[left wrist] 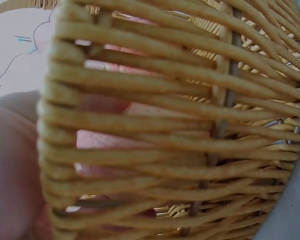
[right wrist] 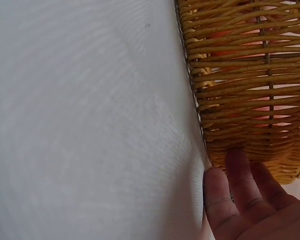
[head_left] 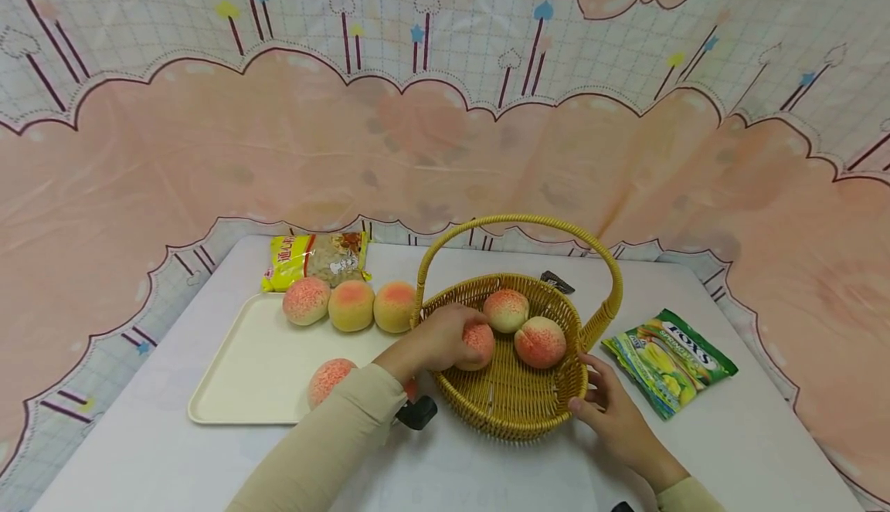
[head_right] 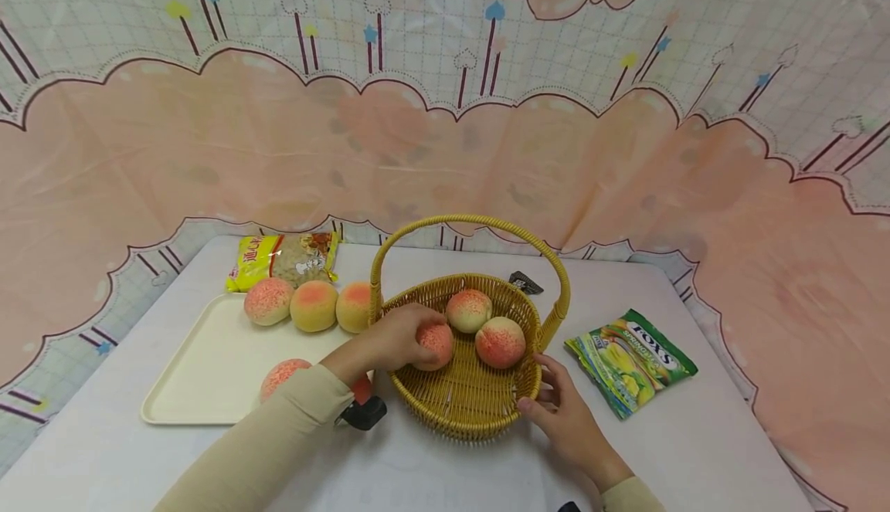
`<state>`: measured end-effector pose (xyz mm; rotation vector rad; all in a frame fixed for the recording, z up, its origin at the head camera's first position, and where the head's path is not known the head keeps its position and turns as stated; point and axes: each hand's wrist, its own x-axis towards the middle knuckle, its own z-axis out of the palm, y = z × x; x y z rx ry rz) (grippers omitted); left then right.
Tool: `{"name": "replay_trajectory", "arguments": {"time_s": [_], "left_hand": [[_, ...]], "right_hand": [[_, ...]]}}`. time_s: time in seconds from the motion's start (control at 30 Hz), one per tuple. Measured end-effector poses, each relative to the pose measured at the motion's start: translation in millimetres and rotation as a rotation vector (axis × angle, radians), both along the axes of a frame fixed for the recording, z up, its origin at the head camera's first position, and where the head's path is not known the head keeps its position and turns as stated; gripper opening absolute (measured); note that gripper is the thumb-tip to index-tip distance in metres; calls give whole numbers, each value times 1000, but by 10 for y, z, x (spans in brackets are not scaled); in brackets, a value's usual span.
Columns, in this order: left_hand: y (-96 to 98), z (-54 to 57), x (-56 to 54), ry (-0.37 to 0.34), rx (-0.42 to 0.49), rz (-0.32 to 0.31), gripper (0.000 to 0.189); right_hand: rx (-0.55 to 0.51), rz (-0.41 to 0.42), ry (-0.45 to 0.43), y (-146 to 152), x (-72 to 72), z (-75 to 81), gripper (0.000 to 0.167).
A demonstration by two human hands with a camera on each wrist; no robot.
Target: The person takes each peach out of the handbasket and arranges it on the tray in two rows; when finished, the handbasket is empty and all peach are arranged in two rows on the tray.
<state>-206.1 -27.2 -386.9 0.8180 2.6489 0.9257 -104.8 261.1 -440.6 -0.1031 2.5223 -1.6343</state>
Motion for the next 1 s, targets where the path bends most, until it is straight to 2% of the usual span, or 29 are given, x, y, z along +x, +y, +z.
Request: {"name": "replay_trajectory", "arguments": {"time_s": [0.33,0.5,0.83,1.0], "left_hand": [[-109,51,22,-39,108,-75,56],[-141,89,56,-37,122,-101,54],[-169,209,159,37,161,-148,51],[-223,296,240,42,186,-158,50]], "right_hand": [[-1,-4,4,-18,14,25,65],[-4,0,12,-13,12,23,64],[2,0,3,-11,10,24,64],[3,-5,-12,-14,8,28,64]]}}
